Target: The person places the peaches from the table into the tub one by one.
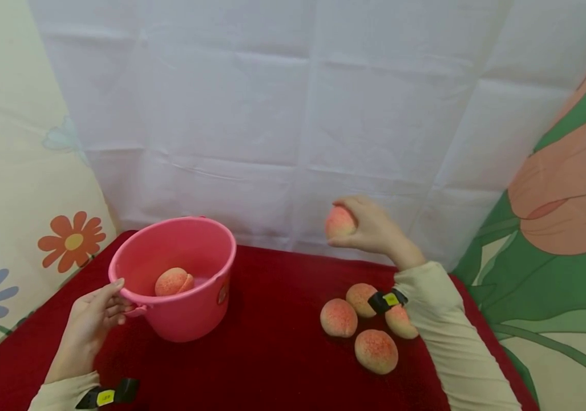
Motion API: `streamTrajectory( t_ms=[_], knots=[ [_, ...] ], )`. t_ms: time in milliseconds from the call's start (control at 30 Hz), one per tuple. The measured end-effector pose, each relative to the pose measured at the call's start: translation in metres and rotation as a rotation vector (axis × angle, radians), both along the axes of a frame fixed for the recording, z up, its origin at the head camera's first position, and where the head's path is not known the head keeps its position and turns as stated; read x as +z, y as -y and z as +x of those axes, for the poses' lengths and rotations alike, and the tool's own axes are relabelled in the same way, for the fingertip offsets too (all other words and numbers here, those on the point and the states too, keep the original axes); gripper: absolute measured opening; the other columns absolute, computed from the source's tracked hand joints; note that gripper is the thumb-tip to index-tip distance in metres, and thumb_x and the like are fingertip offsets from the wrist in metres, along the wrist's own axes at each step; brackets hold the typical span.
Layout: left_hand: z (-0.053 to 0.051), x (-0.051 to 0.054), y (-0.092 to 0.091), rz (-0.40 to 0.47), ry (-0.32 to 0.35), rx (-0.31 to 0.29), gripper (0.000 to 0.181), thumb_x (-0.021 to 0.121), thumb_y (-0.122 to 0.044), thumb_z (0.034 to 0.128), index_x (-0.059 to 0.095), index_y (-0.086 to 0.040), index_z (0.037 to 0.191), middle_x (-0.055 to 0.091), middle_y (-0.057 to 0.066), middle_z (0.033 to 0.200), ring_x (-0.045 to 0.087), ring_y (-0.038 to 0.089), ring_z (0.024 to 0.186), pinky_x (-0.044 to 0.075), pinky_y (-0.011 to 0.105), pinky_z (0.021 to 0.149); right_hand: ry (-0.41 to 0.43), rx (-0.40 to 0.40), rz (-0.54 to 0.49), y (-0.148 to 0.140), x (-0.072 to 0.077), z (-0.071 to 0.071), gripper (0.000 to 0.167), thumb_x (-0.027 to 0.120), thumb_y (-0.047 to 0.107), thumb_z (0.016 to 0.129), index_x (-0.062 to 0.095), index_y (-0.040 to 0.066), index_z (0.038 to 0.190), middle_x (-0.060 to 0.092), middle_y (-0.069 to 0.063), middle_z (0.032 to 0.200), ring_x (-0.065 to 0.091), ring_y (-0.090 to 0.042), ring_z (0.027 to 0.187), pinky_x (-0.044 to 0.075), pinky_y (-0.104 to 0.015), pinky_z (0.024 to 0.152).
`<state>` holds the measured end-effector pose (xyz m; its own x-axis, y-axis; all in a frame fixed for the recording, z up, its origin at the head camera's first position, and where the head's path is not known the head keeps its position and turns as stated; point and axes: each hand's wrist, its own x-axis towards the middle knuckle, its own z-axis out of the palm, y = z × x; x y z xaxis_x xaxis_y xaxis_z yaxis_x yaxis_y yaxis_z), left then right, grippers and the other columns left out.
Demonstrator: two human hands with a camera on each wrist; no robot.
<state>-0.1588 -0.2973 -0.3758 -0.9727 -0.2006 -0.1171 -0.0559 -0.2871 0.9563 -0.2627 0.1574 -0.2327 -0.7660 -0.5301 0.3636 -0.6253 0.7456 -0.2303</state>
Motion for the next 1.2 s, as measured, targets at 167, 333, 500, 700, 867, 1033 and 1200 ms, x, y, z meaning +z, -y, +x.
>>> streamTrajectory(
  t_ms=[167,333,500,700,867,1033,1200],
  knots=[
    [0.002,0.000,0.000,0.002,-0.010,-0.001,0.031,0.053,-0.030,0.0917,0.072,-0.019,0.070,0.065,-0.004,0.064,0.060,0.009,0.056,0.047,0.021,0.049,0.017,0.029,-0.005,0.009,-0.002,0.000,0.074,0.078,0.034,0.066,0.048,0.003,0.127,0.048,-0.017,0.129,0.043,-0.034,0.118,0.036,-0.053,0.093],
    [0.003,-0.001,0.000,-0.002,-0.016,-0.006,0.031,0.053,-0.029,0.0921,0.072,-0.019,0.070,0.065,-0.003,0.064,0.060,0.010,0.056,0.047,0.021,0.049,0.007,0.054,0.020,0.018,-0.004,-0.001,0.074,0.077,0.035,0.068,0.048,0.003,0.127,0.049,-0.016,0.127,0.044,-0.032,0.117,0.036,-0.049,0.094],
    [0.003,-0.002,0.000,0.006,0.005,0.004,0.031,0.053,-0.030,0.0916,0.071,-0.019,0.069,0.065,-0.004,0.063,0.060,0.009,0.055,0.047,0.021,0.049,0.004,0.075,0.026,0.029,-0.003,-0.001,0.075,0.076,0.040,0.068,0.048,0.005,0.127,0.051,-0.014,0.126,0.046,-0.030,0.115,0.038,-0.048,0.093],
    [0.005,0.000,-0.001,0.002,0.009,0.010,0.031,0.054,-0.031,0.0914,0.071,-0.020,0.069,0.065,-0.004,0.063,0.060,0.009,0.056,0.047,0.021,0.049,0.004,0.095,0.015,0.038,0.000,0.000,0.075,0.077,0.039,0.067,0.048,0.005,0.128,0.051,-0.014,0.125,0.045,-0.030,0.115,0.037,-0.048,0.093],
    [0.006,0.000,-0.001,-0.002,0.000,0.012,0.030,0.054,-0.030,0.0915,0.071,-0.020,0.070,0.065,-0.004,0.064,0.060,0.009,0.056,0.047,0.021,0.049,-0.001,0.108,0.034,0.046,0.002,-0.001,0.077,0.076,0.041,0.068,0.046,0.005,0.129,0.050,-0.014,0.127,0.045,-0.030,0.116,0.036,-0.048,0.095],
    [0.006,-0.001,-0.003,-0.005,-0.025,0.004,0.030,0.053,-0.029,0.0918,0.072,-0.018,0.072,0.065,-0.003,0.065,0.060,0.010,0.056,0.047,0.021,0.049,-0.008,0.111,0.058,0.054,0.002,-0.004,0.077,0.076,0.041,0.067,0.047,0.006,0.129,0.050,-0.014,0.127,0.046,-0.030,0.115,0.037,-0.048,0.094],
    [0.006,-0.002,-0.004,0.003,-0.049,0.000,0.031,0.053,-0.028,0.0922,0.071,-0.017,0.071,0.065,-0.003,0.063,0.059,0.009,0.055,0.047,0.021,0.048,-0.007,0.120,0.065,0.062,0.001,-0.004,0.077,0.076,0.043,0.066,0.048,0.007,0.128,0.050,-0.014,0.126,0.047,-0.029,0.113,0.039,-0.047,0.092]
  ],
)
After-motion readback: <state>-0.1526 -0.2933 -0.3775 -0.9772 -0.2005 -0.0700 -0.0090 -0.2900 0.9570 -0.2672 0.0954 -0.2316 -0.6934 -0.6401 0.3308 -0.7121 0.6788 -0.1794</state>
